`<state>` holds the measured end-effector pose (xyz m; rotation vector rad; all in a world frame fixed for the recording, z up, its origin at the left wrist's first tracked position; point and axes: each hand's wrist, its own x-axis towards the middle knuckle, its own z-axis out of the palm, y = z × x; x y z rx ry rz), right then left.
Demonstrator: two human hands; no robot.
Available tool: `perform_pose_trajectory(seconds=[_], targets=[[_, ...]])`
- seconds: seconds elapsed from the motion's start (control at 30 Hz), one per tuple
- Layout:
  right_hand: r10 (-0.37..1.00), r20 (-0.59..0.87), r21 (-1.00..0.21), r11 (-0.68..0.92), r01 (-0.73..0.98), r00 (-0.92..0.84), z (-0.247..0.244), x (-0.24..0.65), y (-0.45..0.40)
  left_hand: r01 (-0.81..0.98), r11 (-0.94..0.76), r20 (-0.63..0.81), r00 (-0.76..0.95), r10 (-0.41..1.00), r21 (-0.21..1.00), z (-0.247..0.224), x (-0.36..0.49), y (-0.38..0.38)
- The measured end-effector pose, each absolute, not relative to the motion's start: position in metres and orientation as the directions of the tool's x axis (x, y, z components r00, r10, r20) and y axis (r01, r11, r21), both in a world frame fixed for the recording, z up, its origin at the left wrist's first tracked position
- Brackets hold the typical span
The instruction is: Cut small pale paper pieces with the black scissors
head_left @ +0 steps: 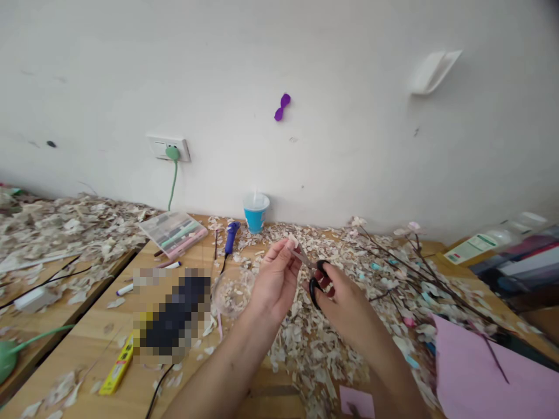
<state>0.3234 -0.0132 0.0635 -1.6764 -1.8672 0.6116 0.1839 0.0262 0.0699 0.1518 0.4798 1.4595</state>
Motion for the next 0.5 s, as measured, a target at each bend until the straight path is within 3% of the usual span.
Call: perform_pose_trajectory(seconds=[0.17,0.5], targets=[[0.991,0.101,-0.644,0.130,0.754,-0.085,0.0597,0.3212,-0.0128,-0.942,0.119,-0.311,0.015,0.950,0.315,0.0683,0.1888,0.0258],[0.992,0.084,-0.644,0.125,0.755,-0.093,0.0585,0.3196,-0.0087,-0.927,0.126,-0.359,-0.010,0.933,0.353,0.0668,0.1925,0.0266]])
